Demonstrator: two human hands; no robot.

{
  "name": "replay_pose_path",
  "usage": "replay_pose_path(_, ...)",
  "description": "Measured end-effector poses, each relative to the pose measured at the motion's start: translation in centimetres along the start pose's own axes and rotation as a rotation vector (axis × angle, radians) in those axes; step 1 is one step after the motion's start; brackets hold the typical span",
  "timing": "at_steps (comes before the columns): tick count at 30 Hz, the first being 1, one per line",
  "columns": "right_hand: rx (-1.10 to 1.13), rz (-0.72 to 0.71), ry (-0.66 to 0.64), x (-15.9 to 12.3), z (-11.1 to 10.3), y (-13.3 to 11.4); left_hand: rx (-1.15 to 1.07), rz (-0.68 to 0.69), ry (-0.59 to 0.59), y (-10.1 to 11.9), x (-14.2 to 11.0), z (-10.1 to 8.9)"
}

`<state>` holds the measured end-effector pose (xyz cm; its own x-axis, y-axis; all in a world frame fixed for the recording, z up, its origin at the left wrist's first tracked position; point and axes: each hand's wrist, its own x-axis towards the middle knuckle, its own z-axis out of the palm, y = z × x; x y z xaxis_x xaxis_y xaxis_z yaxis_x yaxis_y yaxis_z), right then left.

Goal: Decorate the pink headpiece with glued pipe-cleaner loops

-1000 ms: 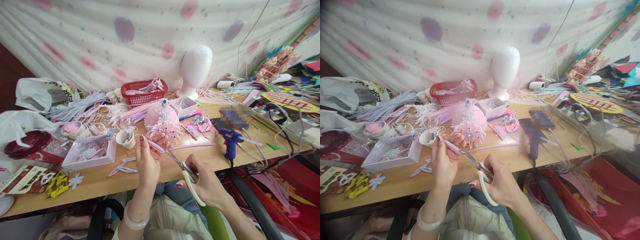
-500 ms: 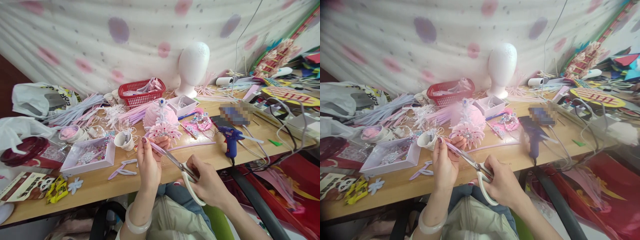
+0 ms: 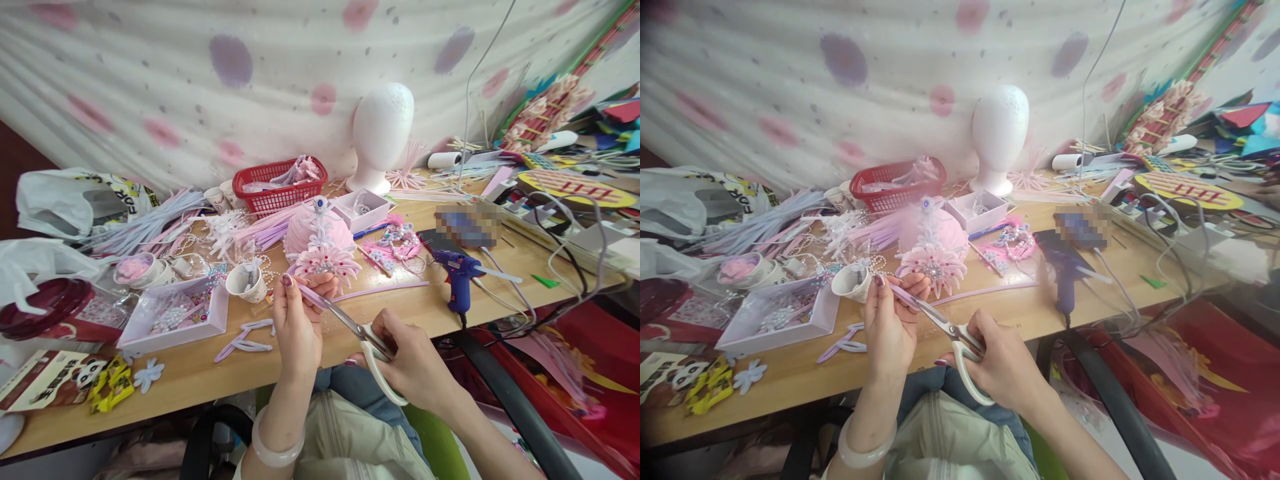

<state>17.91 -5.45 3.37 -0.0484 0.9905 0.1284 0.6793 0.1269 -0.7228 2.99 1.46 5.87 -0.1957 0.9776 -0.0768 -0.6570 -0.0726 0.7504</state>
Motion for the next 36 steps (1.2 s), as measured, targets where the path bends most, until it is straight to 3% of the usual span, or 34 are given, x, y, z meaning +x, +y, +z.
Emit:
replay_pose_path(9, 0.104, 0.034, 0.003, 0.32, 0.19, 0.20, -0.009, -0.006, 0.016, 0.00, 0.06, -0.16)
replay_pose_path(20, 0.031, 0.000, -0.019, -0.21, -0.37, -0.26, -0.041, -0.077, 0.006, 0.36, -0.71, 0.36)
replay_pose_path(36, 0.047, 0.007, 0.021, -0.34, -0.18, 0.11, 0.026, -0.022, -0.003, 0.20, -0.82, 0.33)
